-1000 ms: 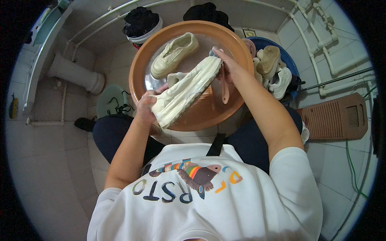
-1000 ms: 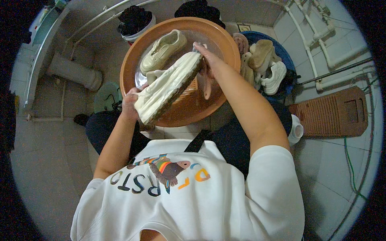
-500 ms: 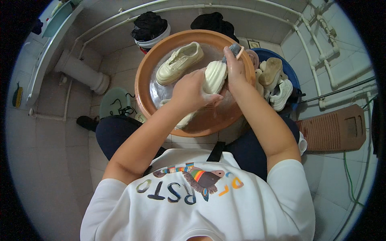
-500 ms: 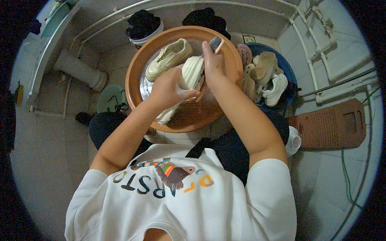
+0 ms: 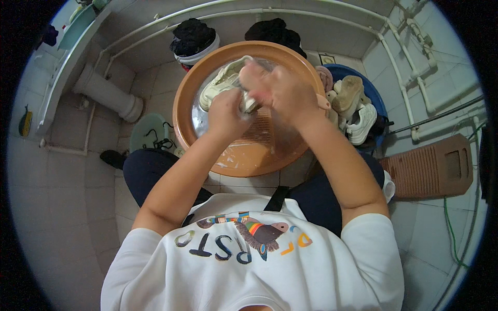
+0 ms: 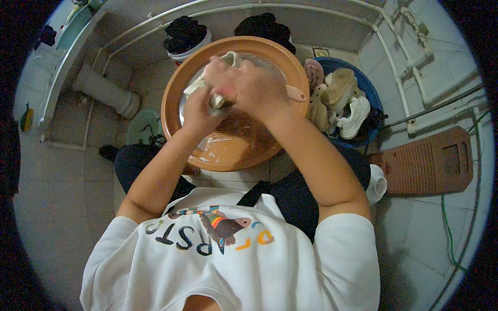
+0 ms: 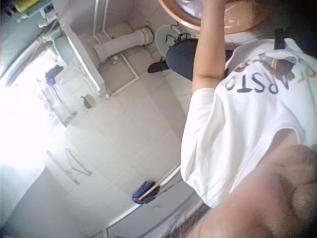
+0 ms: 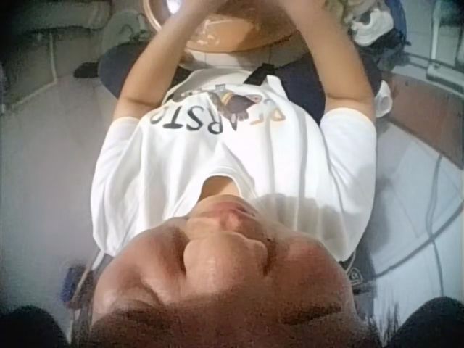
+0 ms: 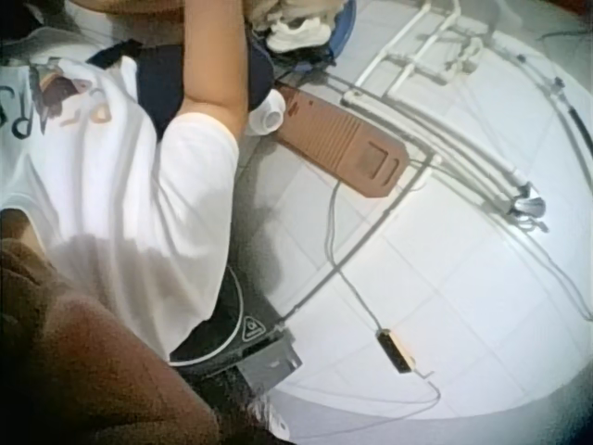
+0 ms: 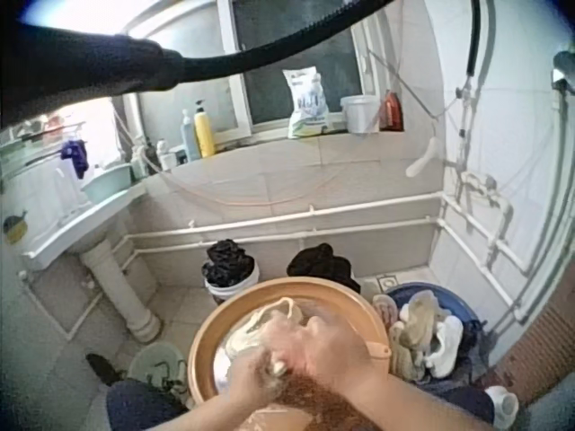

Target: The person scrubs a pair of white sneakers in a basin of soapy water using a brush. They clean the uppers, sides, and soles of the shoes, repeatedly dipping them in the water and scrubbing with the brush.

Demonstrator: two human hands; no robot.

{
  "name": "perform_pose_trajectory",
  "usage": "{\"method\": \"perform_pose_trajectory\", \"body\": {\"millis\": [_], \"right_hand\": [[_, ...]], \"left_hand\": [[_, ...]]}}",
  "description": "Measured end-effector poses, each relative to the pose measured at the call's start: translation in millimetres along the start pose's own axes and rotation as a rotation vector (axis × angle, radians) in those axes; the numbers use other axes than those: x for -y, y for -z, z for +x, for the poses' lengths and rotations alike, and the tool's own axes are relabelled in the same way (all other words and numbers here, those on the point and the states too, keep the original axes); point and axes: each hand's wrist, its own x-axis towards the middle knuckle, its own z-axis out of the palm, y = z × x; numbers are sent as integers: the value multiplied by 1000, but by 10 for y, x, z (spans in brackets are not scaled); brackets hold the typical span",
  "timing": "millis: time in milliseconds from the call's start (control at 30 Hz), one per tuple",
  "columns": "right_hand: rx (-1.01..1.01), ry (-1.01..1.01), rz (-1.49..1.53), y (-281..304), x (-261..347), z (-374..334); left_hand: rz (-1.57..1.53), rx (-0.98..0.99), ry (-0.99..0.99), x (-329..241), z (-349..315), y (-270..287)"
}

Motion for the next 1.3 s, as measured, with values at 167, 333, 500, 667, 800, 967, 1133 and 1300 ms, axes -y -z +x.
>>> {"method": "perform_pose_trajectory", "body": {"millis": [167,333,500,667,800,967,1133,1300], "right_hand": [[-111,161,-183,-33,-56,-11],[-43,162,-179,-105,-43,15],[78,-69,13,-39,89,-6],[84,-124,80,32,-81,42],[-34,-257,493,-202,-261,-29],[267,-154,216,34,212,-87],[149,-70,256,-322,34,-188],[365,65,23,-211,347,-151]], "left_hand": [[-55,0,-27,108,21,53],[-18,42,85,145,60,128],[46,-8,1,230,79,90],[-304,58,63,336,29,110],[-475,37,210,209,-13,186],[-421,52,304,368,-364,90],[-498,-18,319,301,-576,50],[-406,23,259,328,-631,187]]}}
